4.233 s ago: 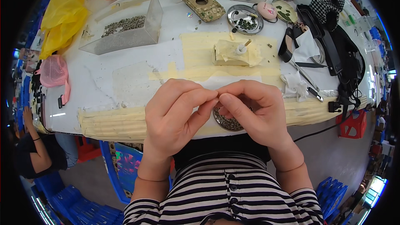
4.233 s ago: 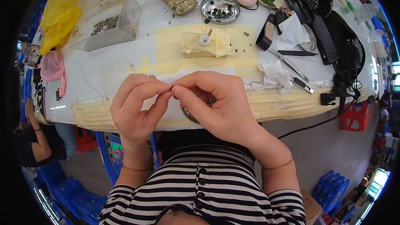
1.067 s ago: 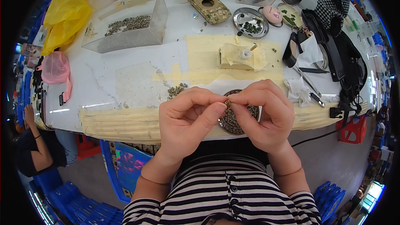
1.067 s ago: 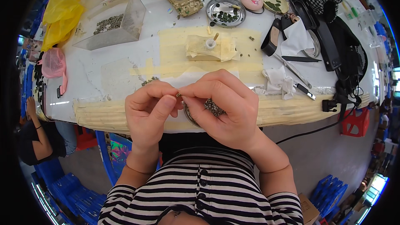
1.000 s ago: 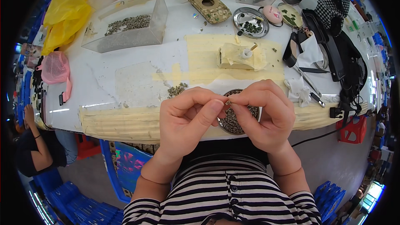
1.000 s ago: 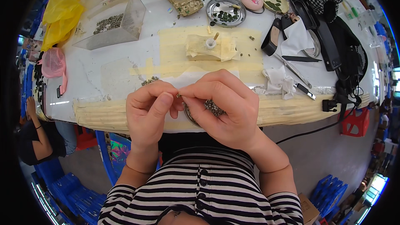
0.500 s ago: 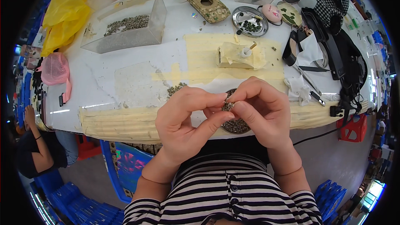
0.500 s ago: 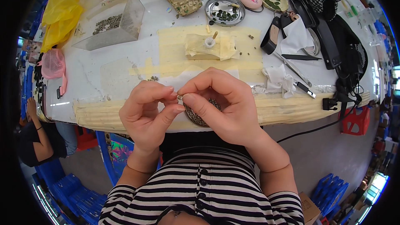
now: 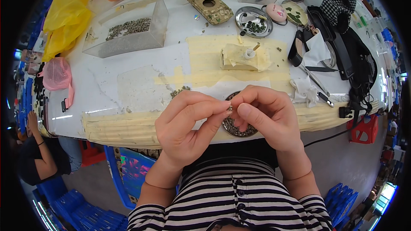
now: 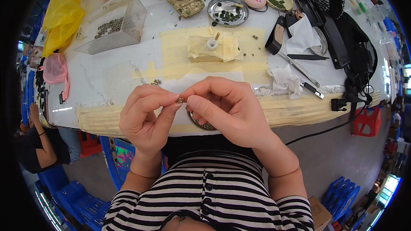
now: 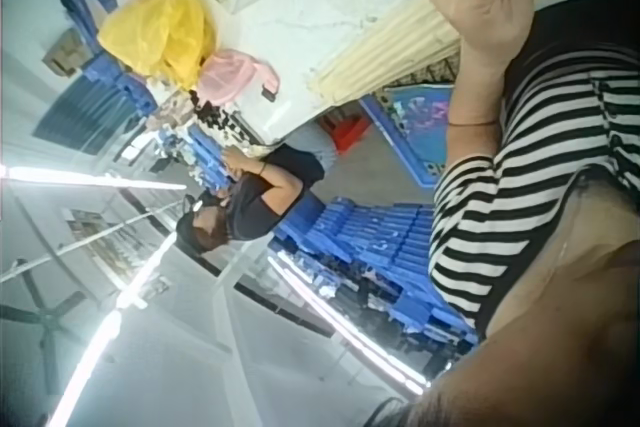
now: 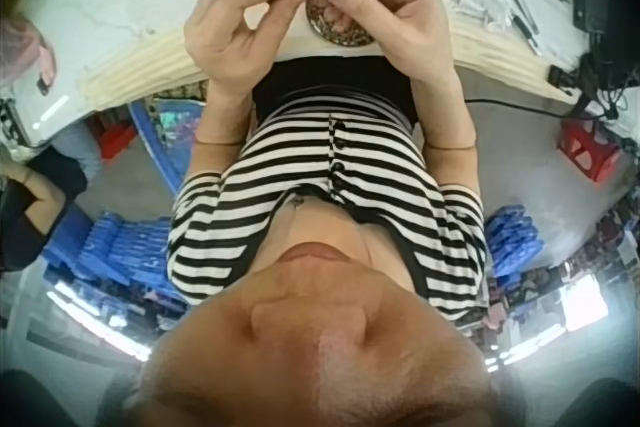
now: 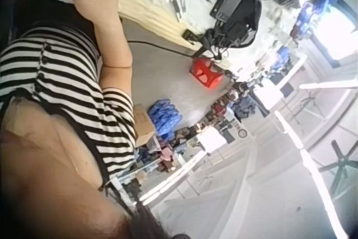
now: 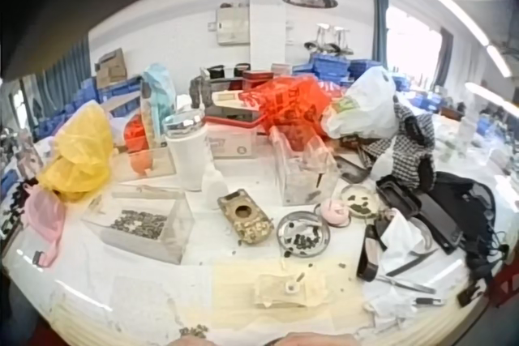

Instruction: Assembling small parts for a toy tank model at a workbench.

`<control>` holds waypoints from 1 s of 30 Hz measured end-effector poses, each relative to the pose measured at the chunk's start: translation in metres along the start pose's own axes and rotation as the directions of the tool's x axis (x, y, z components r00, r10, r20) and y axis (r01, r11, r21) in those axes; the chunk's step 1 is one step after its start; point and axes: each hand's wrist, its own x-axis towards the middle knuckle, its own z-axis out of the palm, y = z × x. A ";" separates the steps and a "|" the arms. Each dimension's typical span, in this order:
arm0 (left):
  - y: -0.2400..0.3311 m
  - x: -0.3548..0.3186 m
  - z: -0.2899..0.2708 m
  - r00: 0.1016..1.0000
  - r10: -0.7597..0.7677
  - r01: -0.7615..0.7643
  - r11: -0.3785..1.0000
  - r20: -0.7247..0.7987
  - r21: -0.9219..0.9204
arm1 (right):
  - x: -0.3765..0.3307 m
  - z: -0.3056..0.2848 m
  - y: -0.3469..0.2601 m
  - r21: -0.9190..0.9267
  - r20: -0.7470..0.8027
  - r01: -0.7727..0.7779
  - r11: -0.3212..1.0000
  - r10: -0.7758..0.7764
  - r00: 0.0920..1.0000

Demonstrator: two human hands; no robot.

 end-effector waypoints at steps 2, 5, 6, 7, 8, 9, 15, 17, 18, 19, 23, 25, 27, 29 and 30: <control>0.000 -0.002 0.000 1.000 -0.017 0.017 1.000 0.013 0.012 | -0.001 0.000 0.000 -0.026 -0.020 0.052 0.998 -0.052 0.998; -0.003 0.001 0.002 0.999 0.015 -0.012 0.998 -0.046 0.063 | -0.004 0.003 -0.001 -0.136 -0.067 0.181 0.974 -0.191 0.979; -0.003 0.001 0.003 0.999 0.011 -0.009 0.998 -0.047 0.062 | -0.005 0.004 -0.002 -0.185 -0.083 0.230 0.955 -0.248 0.965; -0.003 0.000 0.003 0.999 0.008 -0.005 0.998 -0.048 0.061 | -0.005 0.002 -0.002 -0.262 -0.044 0.260 0.929 -0.281 0.959; -0.003 0.000 0.003 0.999 0.005 -0.002 0.998 -0.050 0.060 | -0.006 -0.001 -0.002 -0.336 -0.002 0.291 0.896 -0.310 0.951; -0.001 0.000 0.003 0.999 -0.028 0.030 0.999 -0.041 0.039 | -0.006 -0.003 -0.002 -0.407 0.040 0.323 0.854 -0.336 0.941; 0.001 -0.005 0.003 0.993 -0.121 0.121 0.987 0.001 -0.110 | -0.006 0.004 0.000 -0.311 -0.064 0.210 0.927 -0.241 0.968; 0.002 -0.005 0.005 0.992 -0.126 0.127 0.983 0.016 -0.134 | -0.005 0.003 0.002 -0.302 -0.058 0.231 0.925 -0.259 0.964; 0.000 -0.004 0.006 0.995 -0.104 0.103 0.987 -0.001 -0.125 | -0.004 0.003 0.003 -0.297 -0.056 0.240 0.924 -0.268 0.962; -0.002 -0.002 0.008 0.997 -0.080 0.078 0.990 -0.017 -0.114 | -0.004 0.003 0.003 -0.302 -0.063 0.240 0.923 -0.270 0.961; -0.003 0.000 0.009 0.999 0.014 -0.014 1.000 -0.032 -0.023 | -0.004 0.003 0.003 -0.362 -0.082 0.252 0.897 -0.300 0.950; -0.003 -0.001 0.010 0.998 0.044 -0.042 0.998 -0.041 0.041 | -0.004 0.003 0.003 -0.455 -0.066 0.299 0.839 -0.367 0.928; -0.002 -0.002 0.010 0.994 0.098 -0.091 0.986 -0.044 0.138 | -0.002 0.003 0.002 -0.580 -0.019 0.372 0.725 -0.468 0.883; -0.001 -0.003 0.010 0.984 0.176 -0.160 0.951 -0.036 0.266 | -0.002 0.005 0.000 -0.673 0.027 0.405 0.619 -0.526 0.850; -0.002 -0.003 0.010 0.982 0.187 -0.168 0.944 -0.039 0.284 | -0.002 0.006 -0.002 -0.715 0.053 0.418 0.560 -0.552 0.832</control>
